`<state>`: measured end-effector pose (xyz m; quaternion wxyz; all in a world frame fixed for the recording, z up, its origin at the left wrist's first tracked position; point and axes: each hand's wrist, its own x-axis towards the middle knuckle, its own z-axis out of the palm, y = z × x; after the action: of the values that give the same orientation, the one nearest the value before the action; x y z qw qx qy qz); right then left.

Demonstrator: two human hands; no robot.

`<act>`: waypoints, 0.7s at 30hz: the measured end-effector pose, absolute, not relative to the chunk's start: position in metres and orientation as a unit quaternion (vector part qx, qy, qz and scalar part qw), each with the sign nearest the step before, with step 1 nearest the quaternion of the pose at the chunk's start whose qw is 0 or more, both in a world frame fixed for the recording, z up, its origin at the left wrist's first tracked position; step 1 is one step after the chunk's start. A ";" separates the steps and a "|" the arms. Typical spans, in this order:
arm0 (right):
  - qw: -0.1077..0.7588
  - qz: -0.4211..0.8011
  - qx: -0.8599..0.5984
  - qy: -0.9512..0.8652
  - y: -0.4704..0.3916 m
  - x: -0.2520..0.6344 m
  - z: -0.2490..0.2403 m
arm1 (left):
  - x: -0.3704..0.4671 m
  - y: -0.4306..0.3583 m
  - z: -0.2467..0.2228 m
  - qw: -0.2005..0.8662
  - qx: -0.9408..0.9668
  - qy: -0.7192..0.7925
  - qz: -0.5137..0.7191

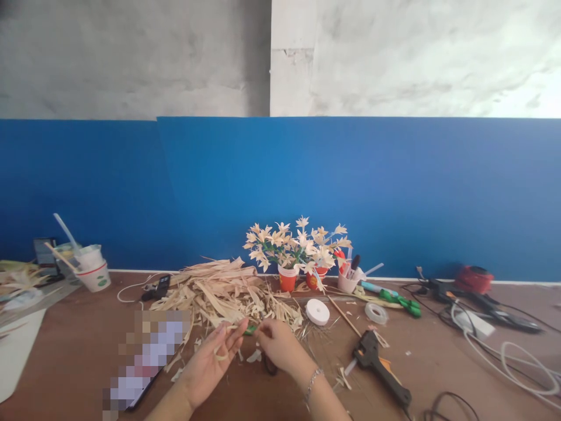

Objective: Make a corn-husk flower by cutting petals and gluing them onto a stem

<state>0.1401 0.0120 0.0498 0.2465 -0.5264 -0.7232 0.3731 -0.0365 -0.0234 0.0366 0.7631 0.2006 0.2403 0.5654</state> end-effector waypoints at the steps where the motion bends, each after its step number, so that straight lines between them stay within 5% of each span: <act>1: 0.222 0.312 -0.568 -0.729 0.011 0.143 0.051 | -0.037 -0.022 0.036 0.768 0.197 0.225 0.567; 4: 0.110 0.167 -0.656 -0.728 0.007 0.150 0.056 | -0.039 -0.019 0.033 0.777 0.200 0.186 0.567; 9: 0.011 0.152 -0.671 -0.726 0.000 0.138 0.062 | -0.040 -0.018 0.031 0.782 0.209 0.164 0.564; 17: 0.058 0.134 -0.669 -0.729 0.000 0.136 0.057 | -0.046 -0.014 0.032 0.773 0.206 0.172 0.575; 21: 0.132 0.238 -0.635 -0.723 0.006 0.148 0.056 | -0.049 -0.012 0.032 0.772 0.203 0.171 0.578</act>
<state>0.1476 0.0057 0.0563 0.1321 -0.6348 -0.7232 0.2381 -0.0489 -0.0120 0.0320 0.7715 0.2030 0.1714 0.5781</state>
